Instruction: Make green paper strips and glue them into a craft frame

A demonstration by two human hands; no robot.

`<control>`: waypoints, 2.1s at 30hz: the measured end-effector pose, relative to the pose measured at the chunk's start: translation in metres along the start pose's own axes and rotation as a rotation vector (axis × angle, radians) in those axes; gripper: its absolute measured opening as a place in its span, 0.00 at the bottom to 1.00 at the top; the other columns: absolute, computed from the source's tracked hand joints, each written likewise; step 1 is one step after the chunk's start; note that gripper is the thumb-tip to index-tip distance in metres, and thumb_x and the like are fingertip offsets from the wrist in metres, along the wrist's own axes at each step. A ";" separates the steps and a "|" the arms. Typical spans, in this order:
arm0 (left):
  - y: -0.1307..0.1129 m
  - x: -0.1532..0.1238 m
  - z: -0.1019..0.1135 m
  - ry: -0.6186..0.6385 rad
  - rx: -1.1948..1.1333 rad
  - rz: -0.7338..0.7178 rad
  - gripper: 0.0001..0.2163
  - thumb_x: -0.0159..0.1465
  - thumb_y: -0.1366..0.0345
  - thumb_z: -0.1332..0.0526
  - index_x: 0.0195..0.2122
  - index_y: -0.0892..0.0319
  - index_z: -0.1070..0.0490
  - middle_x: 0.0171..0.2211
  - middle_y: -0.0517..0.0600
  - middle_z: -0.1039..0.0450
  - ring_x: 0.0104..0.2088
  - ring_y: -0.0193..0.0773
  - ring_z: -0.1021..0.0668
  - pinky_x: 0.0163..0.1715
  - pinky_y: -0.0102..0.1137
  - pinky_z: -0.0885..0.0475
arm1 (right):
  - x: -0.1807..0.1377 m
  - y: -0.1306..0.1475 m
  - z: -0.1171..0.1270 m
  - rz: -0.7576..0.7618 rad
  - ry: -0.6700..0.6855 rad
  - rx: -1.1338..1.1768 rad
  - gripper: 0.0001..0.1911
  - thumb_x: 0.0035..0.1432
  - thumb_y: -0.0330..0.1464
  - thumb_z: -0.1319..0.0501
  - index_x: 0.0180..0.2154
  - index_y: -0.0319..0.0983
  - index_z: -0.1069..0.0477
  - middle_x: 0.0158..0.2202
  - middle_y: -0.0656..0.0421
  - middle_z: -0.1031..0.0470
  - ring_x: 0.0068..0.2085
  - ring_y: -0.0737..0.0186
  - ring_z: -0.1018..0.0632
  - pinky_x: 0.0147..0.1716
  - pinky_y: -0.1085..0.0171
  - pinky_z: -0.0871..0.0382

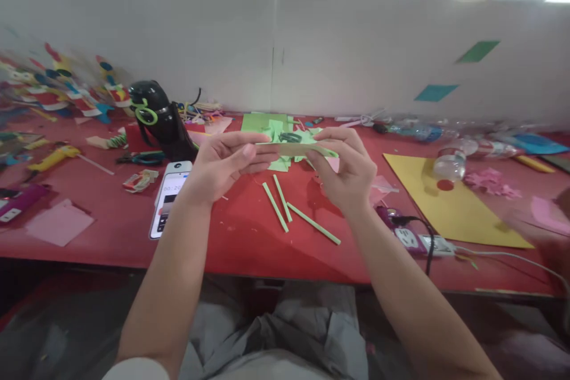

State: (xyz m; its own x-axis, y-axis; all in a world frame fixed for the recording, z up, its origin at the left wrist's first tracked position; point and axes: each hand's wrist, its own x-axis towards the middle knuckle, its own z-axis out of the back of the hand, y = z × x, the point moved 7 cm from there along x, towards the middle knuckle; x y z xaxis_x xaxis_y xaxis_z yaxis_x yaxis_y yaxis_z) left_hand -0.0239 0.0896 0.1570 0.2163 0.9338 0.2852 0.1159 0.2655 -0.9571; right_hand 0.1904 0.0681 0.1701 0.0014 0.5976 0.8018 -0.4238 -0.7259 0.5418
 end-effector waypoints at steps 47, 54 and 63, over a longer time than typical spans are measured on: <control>0.138 -0.089 0.009 -0.212 0.122 0.220 0.14 0.54 0.53 0.30 0.27 0.60 0.23 0.23 0.47 0.26 0.26 0.37 0.26 0.28 0.30 0.33 | -0.153 -0.059 -0.048 -0.736 0.202 0.304 0.23 0.54 0.53 0.37 0.24 0.41 0.34 0.22 0.63 0.36 0.25 0.65 0.36 0.25 0.65 0.42; 0.134 -0.091 0.008 -0.195 0.177 0.180 0.13 0.56 0.54 0.31 0.26 0.60 0.26 0.22 0.45 0.30 0.24 0.33 0.30 0.26 0.28 0.38 | -0.149 -0.056 -0.044 -0.774 0.118 0.383 0.19 0.54 0.49 0.36 0.26 0.40 0.32 0.24 0.63 0.33 0.27 0.65 0.33 0.29 0.65 0.39; 0.135 -0.090 0.008 -0.193 0.223 0.154 0.13 0.57 0.55 0.32 0.27 0.60 0.26 0.23 0.45 0.29 0.25 0.33 0.30 0.27 0.28 0.38 | -0.152 -0.064 -0.039 -0.791 0.008 0.377 0.17 0.50 0.46 0.31 0.32 0.40 0.22 0.30 0.59 0.23 0.32 0.61 0.27 0.35 0.63 0.33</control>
State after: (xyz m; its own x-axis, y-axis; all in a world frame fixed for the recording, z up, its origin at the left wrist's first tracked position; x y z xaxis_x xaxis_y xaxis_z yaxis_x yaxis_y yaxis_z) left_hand -0.0353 0.0437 0.0013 0.0244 0.9896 0.1421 -0.1233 0.1440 -0.9819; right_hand 0.1819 0.0374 0.0037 0.1608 0.9748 0.1546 0.0266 -0.1609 0.9866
